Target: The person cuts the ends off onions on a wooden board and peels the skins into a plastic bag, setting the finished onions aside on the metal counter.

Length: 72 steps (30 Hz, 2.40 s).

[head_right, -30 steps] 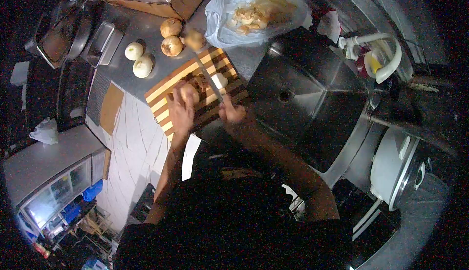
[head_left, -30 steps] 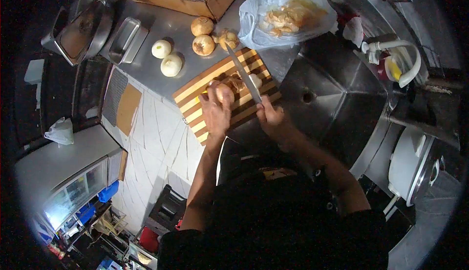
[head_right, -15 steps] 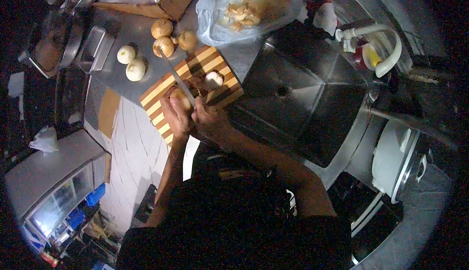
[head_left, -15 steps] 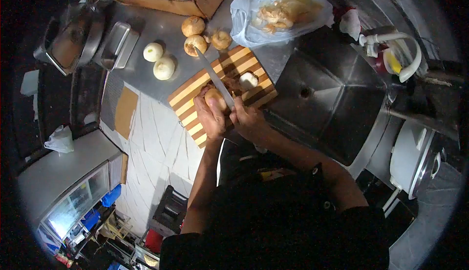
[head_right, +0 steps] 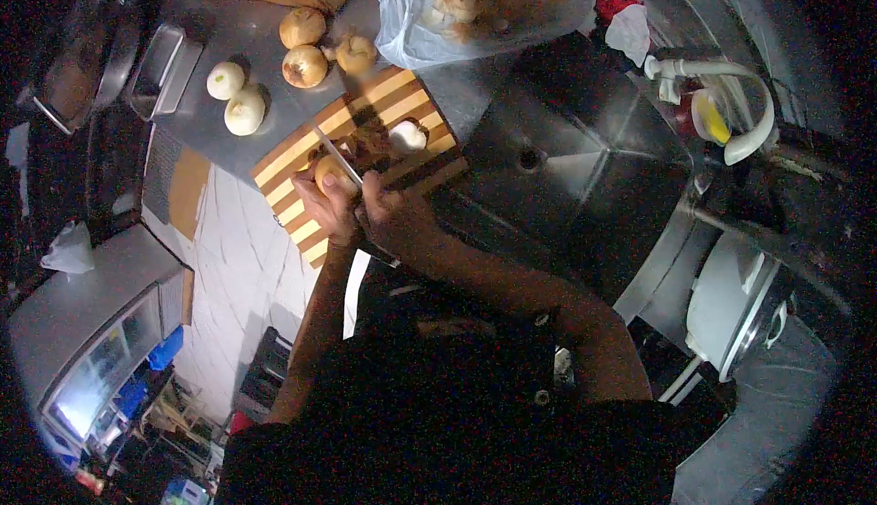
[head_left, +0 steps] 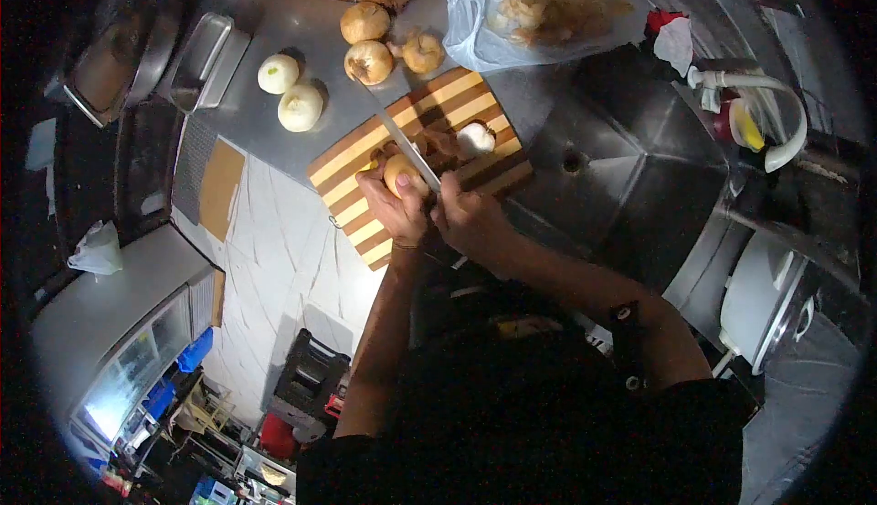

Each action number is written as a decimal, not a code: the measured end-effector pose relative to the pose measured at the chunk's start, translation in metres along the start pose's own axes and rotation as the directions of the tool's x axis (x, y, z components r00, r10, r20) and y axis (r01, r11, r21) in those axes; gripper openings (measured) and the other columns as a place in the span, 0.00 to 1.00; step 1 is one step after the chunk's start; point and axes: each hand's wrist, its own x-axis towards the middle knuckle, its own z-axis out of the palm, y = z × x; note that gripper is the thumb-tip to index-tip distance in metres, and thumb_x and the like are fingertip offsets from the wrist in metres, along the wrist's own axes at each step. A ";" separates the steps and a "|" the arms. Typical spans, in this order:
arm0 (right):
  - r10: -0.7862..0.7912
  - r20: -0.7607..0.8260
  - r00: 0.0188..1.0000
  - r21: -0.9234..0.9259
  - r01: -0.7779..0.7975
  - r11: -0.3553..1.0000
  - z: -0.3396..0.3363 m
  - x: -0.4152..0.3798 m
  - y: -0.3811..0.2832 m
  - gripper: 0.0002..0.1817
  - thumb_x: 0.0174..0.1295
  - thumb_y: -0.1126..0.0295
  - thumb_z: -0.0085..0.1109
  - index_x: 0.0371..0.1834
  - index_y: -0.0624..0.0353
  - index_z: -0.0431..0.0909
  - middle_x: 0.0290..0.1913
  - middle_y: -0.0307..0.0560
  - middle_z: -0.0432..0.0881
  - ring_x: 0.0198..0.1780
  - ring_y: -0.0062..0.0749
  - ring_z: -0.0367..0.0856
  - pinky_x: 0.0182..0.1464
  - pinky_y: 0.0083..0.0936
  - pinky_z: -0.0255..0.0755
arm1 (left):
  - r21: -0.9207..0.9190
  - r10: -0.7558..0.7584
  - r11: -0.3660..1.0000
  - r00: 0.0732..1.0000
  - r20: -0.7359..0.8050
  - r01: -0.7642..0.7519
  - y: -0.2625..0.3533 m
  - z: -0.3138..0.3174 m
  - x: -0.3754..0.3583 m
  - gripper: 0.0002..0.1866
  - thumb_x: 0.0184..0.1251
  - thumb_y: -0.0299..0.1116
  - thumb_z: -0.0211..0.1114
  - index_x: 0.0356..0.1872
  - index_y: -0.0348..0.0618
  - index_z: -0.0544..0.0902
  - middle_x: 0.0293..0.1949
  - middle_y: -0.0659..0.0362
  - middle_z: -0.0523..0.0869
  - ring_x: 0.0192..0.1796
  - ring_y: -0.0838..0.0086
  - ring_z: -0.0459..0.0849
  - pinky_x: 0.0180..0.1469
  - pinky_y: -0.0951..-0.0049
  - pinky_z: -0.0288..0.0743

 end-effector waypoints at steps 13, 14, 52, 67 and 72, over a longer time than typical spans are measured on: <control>-0.059 -0.051 0.997 -0.159 0.050 0.986 -0.019 0.011 -0.021 0.14 0.64 0.62 0.48 0.38 0.65 0.64 0.22 0.64 0.77 0.31 0.51 0.83 0.30 0.43 0.74 | 0.000 0.068 0.998 0.998 0.015 -0.068 -0.013 0.002 -0.001 0.24 0.62 0.47 0.53 0.41 0.29 0.70 0.35 0.46 0.68 0.36 0.54 0.72 0.41 0.61 0.68; -0.341 -0.233 0.911 -0.425 0.220 0.878 -0.015 0.005 -0.018 0.14 0.64 0.62 0.47 0.38 0.64 0.64 0.21 0.64 0.77 0.31 0.51 0.83 0.31 0.46 0.74 | 0.013 0.089 0.996 0.996 -0.001 -0.089 -0.015 0.003 -0.001 0.25 0.63 0.48 0.53 0.41 0.30 0.69 0.35 0.46 0.68 0.37 0.54 0.72 0.41 0.61 0.68; 0.104 -0.158 0.982 -0.386 -0.158 0.909 -0.076 0.007 0.028 0.19 0.59 0.61 0.53 0.54 0.53 0.75 0.22 0.55 0.80 0.22 0.51 0.79 0.27 0.44 0.73 | 0.128 -0.028 0.992 0.966 0.256 -0.005 0.033 -0.029 -0.009 0.25 0.59 0.34 0.60 0.58 0.44 0.67 0.52 0.45 0.73 0.54 0.52 0.73 0.56 0.62 0.67; 0.023 -0.227 0.974 -0.340 -0.102 0.935 -0.035 0.013 0.018 0.29 0.53 0.56 0.62 0.50 0.66 0.66 0.48 0.57 0.65 0.53 0.52 0.66 0.47 0.46 0.70 | -0.687 -0.381 0.509 0.851 0.361 0.519 0.052 -0.066 0.043 0.17 0.64 0.27 0.47 0.54 0.48 0.65 0.52 0.55 0.72 0.47 0.65 0.77 0.36 0.69 0.78; 0.074 -0.191 0.979 -0.317 -0.133 0.939 -0.038 0.045 0.051 0.27 0.51 0.60 0.64 0.49 0.64 0.67 0.49 0.59 0.68 0.47 0.51 0.72 0.39 0.44 0.73 | -0.614 -0.369 0.556 0.828 0.421 0.560 0.061 -0.044 0.052 0.19 0.61 0.24 0.53 0.55 0.50 0.67 0.51 0.58 0.73 0.48 0.69 0.77 0.35 0.69 0.79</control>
